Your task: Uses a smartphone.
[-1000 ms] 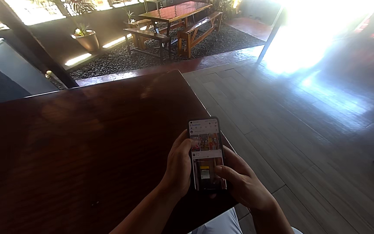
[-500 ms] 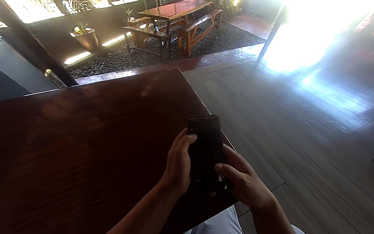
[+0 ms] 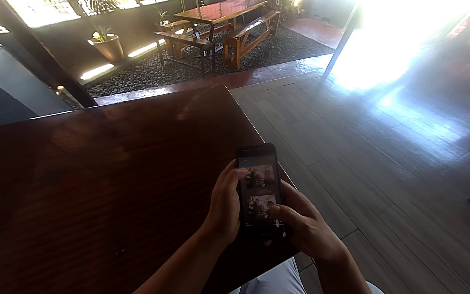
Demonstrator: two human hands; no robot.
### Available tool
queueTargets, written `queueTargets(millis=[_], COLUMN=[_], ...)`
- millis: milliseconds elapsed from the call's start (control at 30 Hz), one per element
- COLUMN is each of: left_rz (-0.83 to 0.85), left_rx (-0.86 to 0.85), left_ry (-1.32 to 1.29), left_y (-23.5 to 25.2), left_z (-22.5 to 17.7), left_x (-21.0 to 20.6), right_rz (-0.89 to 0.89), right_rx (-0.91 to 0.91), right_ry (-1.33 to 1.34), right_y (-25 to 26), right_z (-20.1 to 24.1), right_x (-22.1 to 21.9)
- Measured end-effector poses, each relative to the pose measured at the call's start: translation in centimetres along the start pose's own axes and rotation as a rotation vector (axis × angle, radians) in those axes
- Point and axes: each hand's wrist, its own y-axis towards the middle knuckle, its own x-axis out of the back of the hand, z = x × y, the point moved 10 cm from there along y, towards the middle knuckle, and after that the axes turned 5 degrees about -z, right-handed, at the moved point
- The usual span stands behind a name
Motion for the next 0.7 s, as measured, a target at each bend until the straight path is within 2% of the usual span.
queueTargets(millis=[700], left_rz=[-0.001], left_rx=[0.010], left_ry=[-0.020], left_y=[-0.01], left_z=[0.11], left_x=[0.01], right_rz=[0.012], right_rx=[-0.016], right_ry=[0.000], right_y=[0.02], right_z=[-0.10], right_x=[-0.01])
